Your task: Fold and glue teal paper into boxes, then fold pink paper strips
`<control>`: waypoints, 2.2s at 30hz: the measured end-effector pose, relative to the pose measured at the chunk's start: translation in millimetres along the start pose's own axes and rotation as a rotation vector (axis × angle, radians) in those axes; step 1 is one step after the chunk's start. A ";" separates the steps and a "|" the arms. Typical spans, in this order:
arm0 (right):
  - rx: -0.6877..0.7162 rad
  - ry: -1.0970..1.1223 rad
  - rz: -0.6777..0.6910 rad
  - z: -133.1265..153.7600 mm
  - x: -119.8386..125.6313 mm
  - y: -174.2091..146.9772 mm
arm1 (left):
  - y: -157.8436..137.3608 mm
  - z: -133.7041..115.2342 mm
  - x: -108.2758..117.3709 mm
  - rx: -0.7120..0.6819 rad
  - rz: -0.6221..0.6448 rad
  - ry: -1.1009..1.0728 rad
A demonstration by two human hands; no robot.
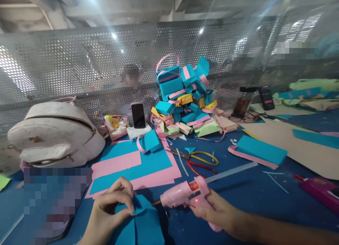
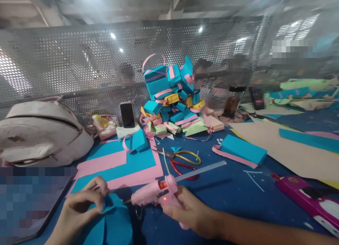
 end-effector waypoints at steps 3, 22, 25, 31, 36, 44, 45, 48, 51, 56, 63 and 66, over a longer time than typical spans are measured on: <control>0.048 0.017 0.001 2.3 -1.3 0.3 | 1.7 -8.2 -0.4 -0.044 0.010 0.027; 0.135 0.007 -0.025 8.5 -0.8 -1.5 | 4.0 -49.8 -1.1 -0.244 0.115 0.247; 0.178 -0.002 -0.013 13.7 -1.3 -2.0 | 2.4 -54.9 -2.7 -0.268 0.112 0.263; 0.233 -0.002 -0.031 23.7 4.4 -5.2 | 2.3 -61.8 -7.1 -0.283 0.100 0.255; 0.240 -0.022 -0.019 44.9 5.7 -12.5 | 2.6 -62.3 -7.5 -0.266 0.079 0.230; 0.370 -0.134 -0.038 95.1 3.6 -17.9 | 0.6 -64.9 -11.0 -0.239 0.054 0.236; 0.370 -0.138 -0.046 95.5 3.7 -16.5 | 0.5 -65.2 -11.3 -0.240 0.054 0.239; 0.361 -0.139 -0.049 93.1 3.0 -13.1 | 0.5 -65.3 -11.6 -0.244 0.056 0.239; 0.353 -0.154 -0.049 91.4 2.1 -13.2 | 0.5 -64.6 -11.2 -0.247 0.056 0.233; 0.341 -0.212 -0.082 94.3 3.5 -17.5 | -0.8 -64.2 -11.3 -0.251 0.063 0.226; 0.322 -0.289 -0.053 100.6 2.5 -20.5 | -0.7 -64.7 -11.4 -0.253 0.064 0.231; 0.366 -0.310 -0.009 107.1 0.4 -21.0 | 0.5 -63.5 -12.3 -0.257 0.078 0.232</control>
Point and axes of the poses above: each hand's wrist, its own y-axis towards the middle knuckle, its own x-axis out of the back of the hand, z = x × y, the point moved 7 cm from there along y, towards the middle knuckle, and after that the axes turned 10 degrees about -y, right-handed, at the moved point
